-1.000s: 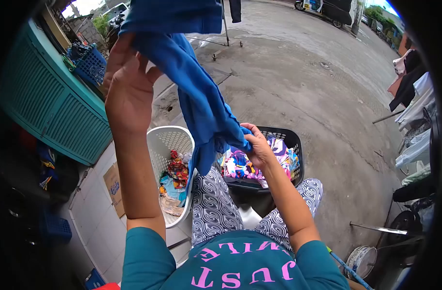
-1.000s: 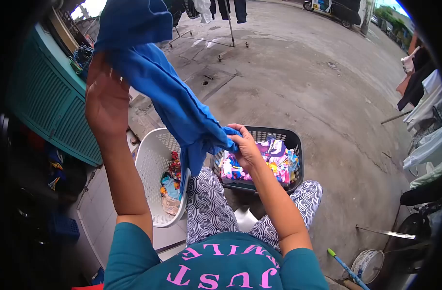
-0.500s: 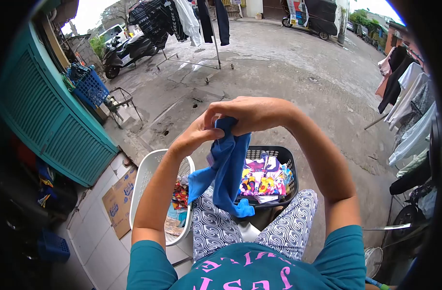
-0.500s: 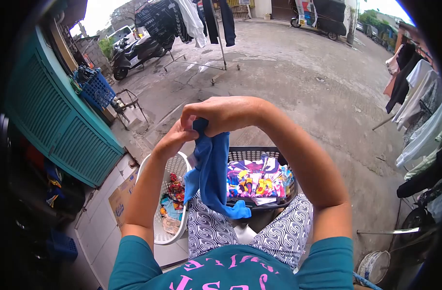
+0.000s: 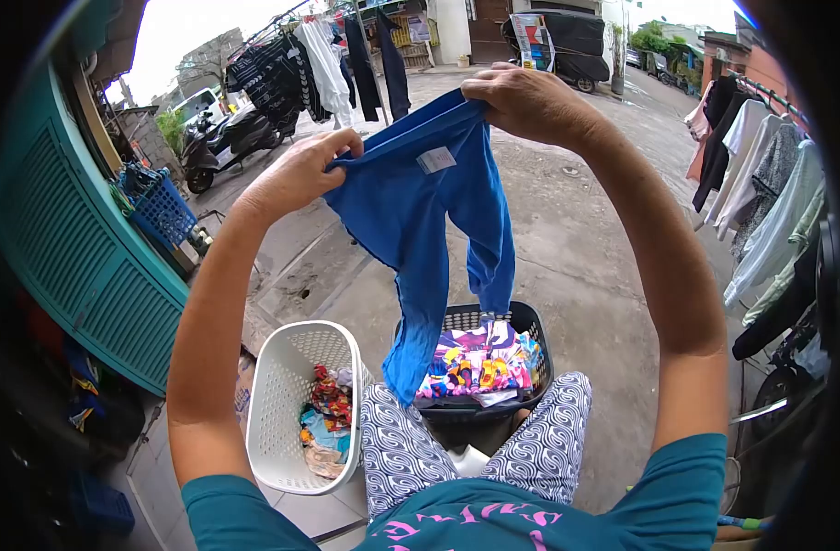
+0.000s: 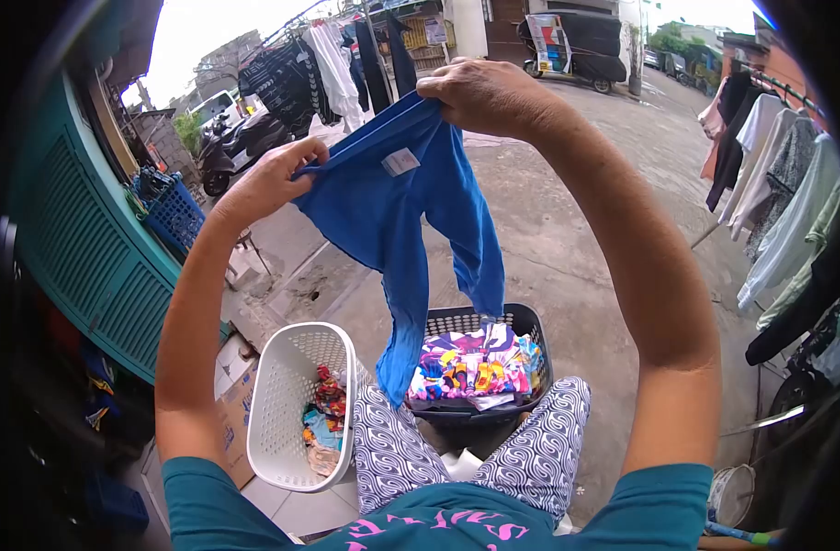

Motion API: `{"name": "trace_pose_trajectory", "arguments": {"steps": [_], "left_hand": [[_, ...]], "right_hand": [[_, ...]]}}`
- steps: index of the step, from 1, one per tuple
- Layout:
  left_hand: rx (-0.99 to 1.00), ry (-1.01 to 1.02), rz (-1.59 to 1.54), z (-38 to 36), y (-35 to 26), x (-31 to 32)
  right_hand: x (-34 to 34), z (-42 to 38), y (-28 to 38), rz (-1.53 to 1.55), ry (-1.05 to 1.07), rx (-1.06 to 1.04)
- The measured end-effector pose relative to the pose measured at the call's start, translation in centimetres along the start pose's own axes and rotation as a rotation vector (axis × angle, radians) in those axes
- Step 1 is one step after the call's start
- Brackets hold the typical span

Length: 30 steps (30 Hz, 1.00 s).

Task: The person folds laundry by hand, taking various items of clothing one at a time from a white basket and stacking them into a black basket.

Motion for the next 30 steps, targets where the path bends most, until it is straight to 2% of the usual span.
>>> {"name": "trace_pose_trajectory", "arguments": {"steps": [1,3,5,7,9,10,11,13,14,17,18,19,21,22,23,24,25,27,29,30], "left_hand": [[0.011,-0.003,0.065,0.9,0.1,-1.3],[-0.044,-0.015,0.049,2.1,-0.3,-3.8],[-0.054,-0.022,0.164,2.8,-1.0,-5.6],[-0.051,-0.015,0.189,2.9,0.7,-5.3],[0.046,-0.029,0.358,2.8,0.9,-4.7],[-0.035,-0.100,0.305,2.4,1.3,-4.6],[-0.033,-0.102,0.308,2.4,2.0,-4.1],[-0.015,-0.251,-0.013,1.9,2.8,-3.7],[-0.090,-0.266,-0.166,1.6,3.7,-3.0],[-0.115,-0.300,-0.304,1.9,3.6,-2.5],[-0.073,-0.363,-0.343,2.0,3.1,-2.7],[-0.075,-0.363,-0.345,2.3,2.8,-2.5],[-0.176,-0.398,-0.435,2.3,2.9,-1.9],[-0.259,-0.345,-0.374,2.5,3.6,-1.3],[-0.261,-0.345,-0.379,2.7,3.7,-1.0],[-0.349,-0.364,-0.554,2.8,3.9,-0.3],[-0.436,-0.381,-0.728,2.9,4.0,0.5],[-0.461,-0.444,-0.765,3.4,2.8,0.9],[-0.402,-0.524,-0.779,3.9,-0.6,0.5],[-0.407,-0.500,-0.762,4.4,-2.2,0.6]], "right_hand": [[-1.0,0.2,-0.5,-0.001,-0.097,-0.042],[-2.0,1.1,-2.3,0.042,-0.049,-0.025],[-2.6,1.3,-4.1,0.055,-0.138,0.055],[-1.1,1.1,-5.3,0.129,0.051,0.090],[-0.3,0.1,-5.5,0.111,0.167,0.125],[-0.5,-0.4,-5.6,0.159,0.033,0.056],[-0.3,-0.7,-6.0,0.158,0.030,0.057],[-1.5,-1.5,-6.4,0.499,-0.113,0.162],[-1.4,-2.0,-6.9,0.624,-0.113,0.290],[-1.2,-1.9,-7.6,0.759,-0.063,0.311],[-1.0,-1.8,-7.6,0.829,-0.108,0.253],[-0.7,-1.6,-8.0,0.829,-0.105,0.252],[1.0,-1.5,-8.0,0.816,0.089,0.306],[1.2,-1.7,-7.6,0.817,0.096,0.308],[1.8,-1.9,-7.8,0.888,0.104,0.427],[2.1,-2.1,-7.6,0.958,0.111,0.547],[2.1,-1.9,-7.0,0.956,0.114,0.546],[1.9,-1.6,-6.3,1.096,0.048,0.675],[1.7,-0.7,-4.6,1.096,0.053,0.655],[1.6,-0.1,-3.9,1.060,0.030,0.584]]}}
Point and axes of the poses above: each hand's wrist, its own z-axis towards the middle knuckle, its own x-axis out of the palm, y = z × x, the point moved 6 cm from there along z, towards the middle knuckle, and after that the axes turned 10 degrees about x, right-handed, at the moved point
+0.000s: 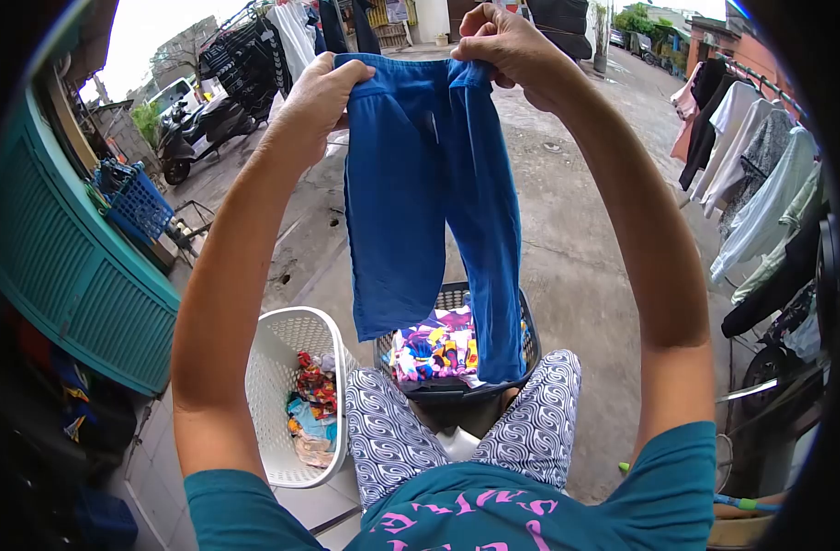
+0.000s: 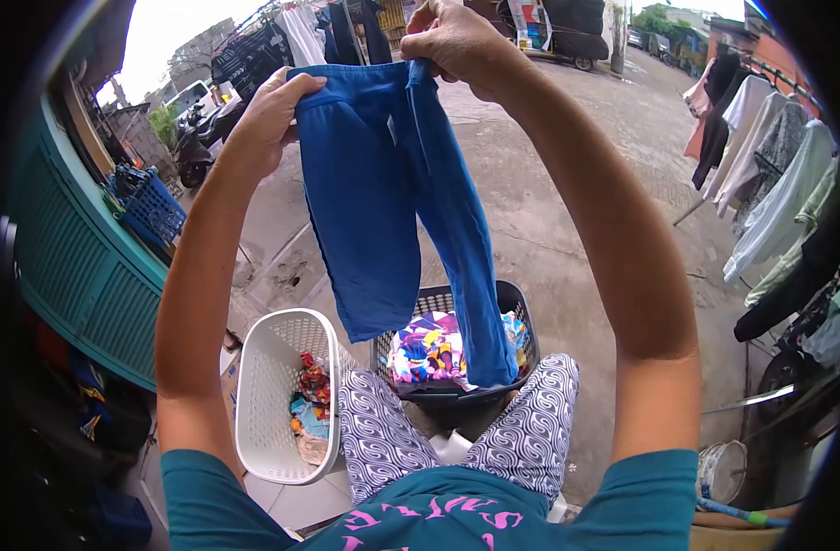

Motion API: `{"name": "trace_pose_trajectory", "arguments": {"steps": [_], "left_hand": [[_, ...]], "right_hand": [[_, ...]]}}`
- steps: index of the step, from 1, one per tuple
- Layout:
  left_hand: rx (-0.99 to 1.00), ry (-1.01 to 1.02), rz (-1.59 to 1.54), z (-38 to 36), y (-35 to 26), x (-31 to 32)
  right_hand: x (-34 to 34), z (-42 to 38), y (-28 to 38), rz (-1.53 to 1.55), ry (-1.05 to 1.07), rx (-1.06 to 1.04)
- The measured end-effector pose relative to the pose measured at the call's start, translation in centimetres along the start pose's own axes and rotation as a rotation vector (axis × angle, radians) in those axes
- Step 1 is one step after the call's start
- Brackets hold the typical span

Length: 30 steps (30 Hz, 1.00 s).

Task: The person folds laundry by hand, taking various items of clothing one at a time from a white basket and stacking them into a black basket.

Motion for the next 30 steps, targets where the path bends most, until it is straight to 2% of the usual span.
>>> {"name": "trace_pose_trajectory", "arguments": {"steps": [2,4,5,7,8,9,11,12,13,15,16,17,18,19,21,23,26,28,30], "left_hand": [[0.058,0.017,-0.035,-1.2,-1.5,2.4],[0.144,0.035,-0.080,-1.6,-1.8,3.6],[0.135,0.038,-0.084,-1.5,-1.5,3.7],[0.209,-0.088,-0.231,-1.1,-1.4,2.6],[0.194,-0.025,-0.317,0.1,0.1,1.5],[0.188,-0.027,-0.320,-0.2,0.0,1.6],[0.305,0.030,-0.382,-0.7,-1.0,2.0],[0.349,0.124,-0.408,-0.9,-1.7,2.0],[0.341,0.123,-0.413,-1.2,-1.8,2.4],[0.270,0.042,-0.576,-2.0,-2.1,2.9],[0.262,0.039,-0.578,-2.4,-1.8,3.0],[0.335,-0.018,-0.555,-2.8,-1.8,2.5],[0.407,-0.076,-0.529,-3.3,-1.8,2.0],[0.399,-0.078,-0.527,-3.9,-1.1,2.1],[0.598,-0.167,-0.441,-5.8,0.3,1.7],[0.571,-0.123,-0.401,-7.5,2.5,2.8],[0.528,-0.037,-0.320,-10.5,4.8,4.5],[0.329,0.036,-0.225,-12.7,6.6,5.6],[0.346,0.080,-0.178,-14.7,7.9,6.3]], "right_hand": [[1.5,-0.4,1.9,-0.037,0.010,-0.067],[3.1,-2.2,4.8,0.157,0.152,0.051],[3.4,-2.2,4.9,0.156,0.155,0.062],[3.2,-2.1,5.7,0.367,0.122,-0.087],[3.0,-2.1,6.0,0.377,0.187,-0.176],[2.6,-1.9,6.0,0.376,0.190,-0.171],[2.0,-4.8,9.4,-0.450,-0.203,-1.011],[1.9,-4.3,9.1,-0.446,-0.152,-0.878],[1.5,-4.6,9.3,-0.446,-0.145,-0.872],[2.0,-2.8,6.9,-0.377,0.184,-0.307],[2.6,-2.6,6.5,-0.414,0.223,-0.316],[2.7,-2.6,6.3,-0.413,0.231,-0.312],[2.8,-3.1,6.9,-0.398,0.203,-0.378],[2.9,-3.6,7.5,-0.381,0.173,-0.443],[2.8,-4.1,8.9,-0.421,0.185,-0.454],[2.9,-4.1,9.6,-0.467,0.196,-0.467],[3.1,-4.3,10.6,-0.359,0.230,-0.510],[3.3,-4.1,10.9,-0.341,0.254,-0.508],[3.2,-4.2,11.1,-0.322,0.280,-0.501]]}}
Point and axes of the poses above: each hand's wrist, its own z-axis towards the middle knuckle, its own x-axis out of the palm, y = z × x, the point moved 6 cm from there along z, towards the middle knuckle, and after that the axes turned 10 degrees about x, right-handed, at the moved point
